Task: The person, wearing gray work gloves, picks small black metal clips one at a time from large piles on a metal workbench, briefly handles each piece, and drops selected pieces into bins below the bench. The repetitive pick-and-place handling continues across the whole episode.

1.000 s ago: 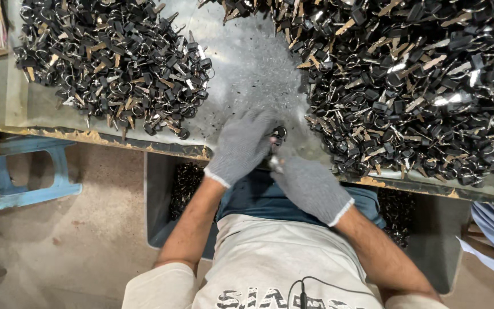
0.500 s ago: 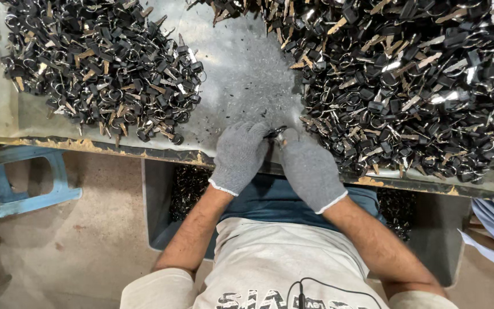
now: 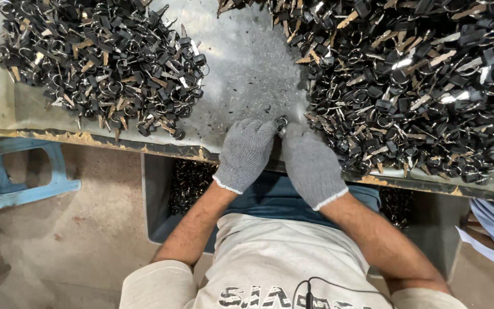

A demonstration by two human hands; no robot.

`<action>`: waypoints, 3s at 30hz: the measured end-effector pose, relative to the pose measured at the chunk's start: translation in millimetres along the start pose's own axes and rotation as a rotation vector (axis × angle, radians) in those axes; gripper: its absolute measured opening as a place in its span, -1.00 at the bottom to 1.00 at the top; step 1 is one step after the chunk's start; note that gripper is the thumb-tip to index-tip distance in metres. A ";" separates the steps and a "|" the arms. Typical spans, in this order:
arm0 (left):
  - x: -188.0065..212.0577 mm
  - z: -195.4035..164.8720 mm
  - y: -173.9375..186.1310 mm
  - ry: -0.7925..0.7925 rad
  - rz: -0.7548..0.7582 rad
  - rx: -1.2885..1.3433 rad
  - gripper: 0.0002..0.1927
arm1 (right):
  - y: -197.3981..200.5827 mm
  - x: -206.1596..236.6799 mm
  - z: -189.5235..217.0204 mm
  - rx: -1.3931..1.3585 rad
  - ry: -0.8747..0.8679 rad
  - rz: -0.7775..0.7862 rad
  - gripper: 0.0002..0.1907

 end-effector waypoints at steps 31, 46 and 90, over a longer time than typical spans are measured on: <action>-1.0 -8.5 15.7 0.181 0.017 0.032 -0.76 | 3.4 16.4 -3.1 -0.244 0.079 -0.049 -0.72; 0.0 2.6 3.4 0.039 -0.001 0.025 -0.82 | 6.7 2.6 3.6 0.004 -0.060 0.010 -0.78; -62.4 35.6 133.3 0.380 -0.295 -0.567 -0.86 | -5.5 53.4 2.9 0.067 0.120 0.016 -0.81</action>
Point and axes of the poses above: each hand's wrist, its own x-axis away from the middle knuckle, its own y-axis out of the back of the hand, z = x × y, the point moved 4 cm from there along -x, towards the middle knuckle, and after that the axes turned 7 degrees about -y, right-handed, at the moved point
